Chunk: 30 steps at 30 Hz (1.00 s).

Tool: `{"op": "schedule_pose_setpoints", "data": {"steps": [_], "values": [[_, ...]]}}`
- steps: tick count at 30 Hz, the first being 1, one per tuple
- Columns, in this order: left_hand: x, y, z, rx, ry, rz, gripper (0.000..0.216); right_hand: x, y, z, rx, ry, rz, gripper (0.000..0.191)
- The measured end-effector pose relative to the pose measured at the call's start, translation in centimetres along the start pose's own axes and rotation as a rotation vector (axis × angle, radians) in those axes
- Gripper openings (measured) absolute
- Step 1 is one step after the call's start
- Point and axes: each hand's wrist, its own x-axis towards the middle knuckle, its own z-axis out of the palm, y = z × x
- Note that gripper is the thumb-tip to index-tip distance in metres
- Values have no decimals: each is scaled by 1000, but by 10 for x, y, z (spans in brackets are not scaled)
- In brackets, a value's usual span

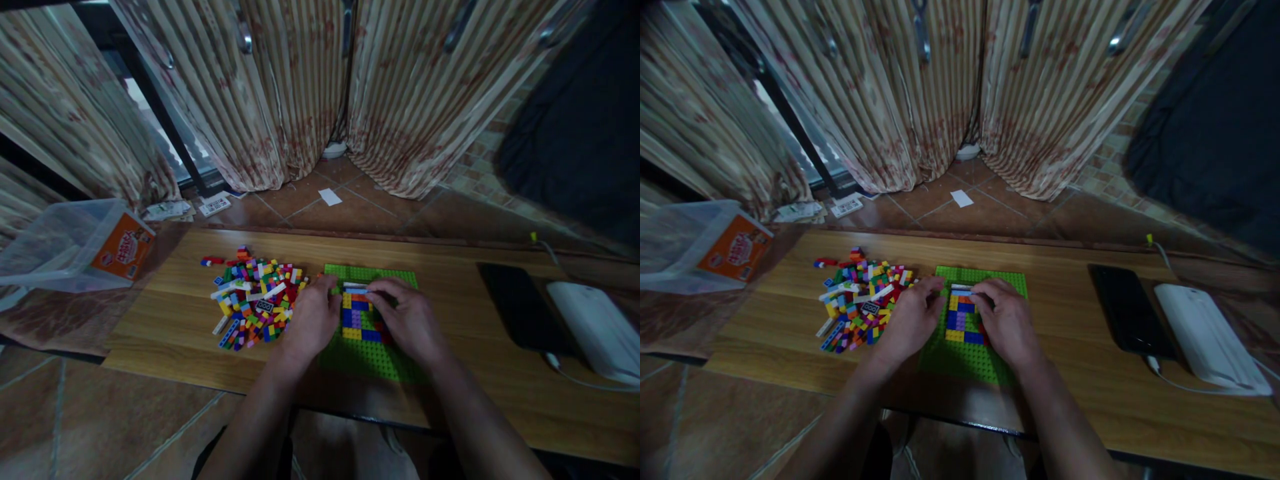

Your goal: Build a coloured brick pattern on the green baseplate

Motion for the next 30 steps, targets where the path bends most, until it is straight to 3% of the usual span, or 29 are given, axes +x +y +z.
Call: {"op": "schedule_pose_setpoints", "data": {"steps": [6,22,30], "values": [[0,3,1,-65,-25,-45,36,3,4,12,-63,67,-29,15],[-4,4,9,-47,-56,-37,41,6,7,14,-89,123,34,11],[-4,7,6,-42,-63,-49,43,8,8,14,-42,133,83,19]]}}
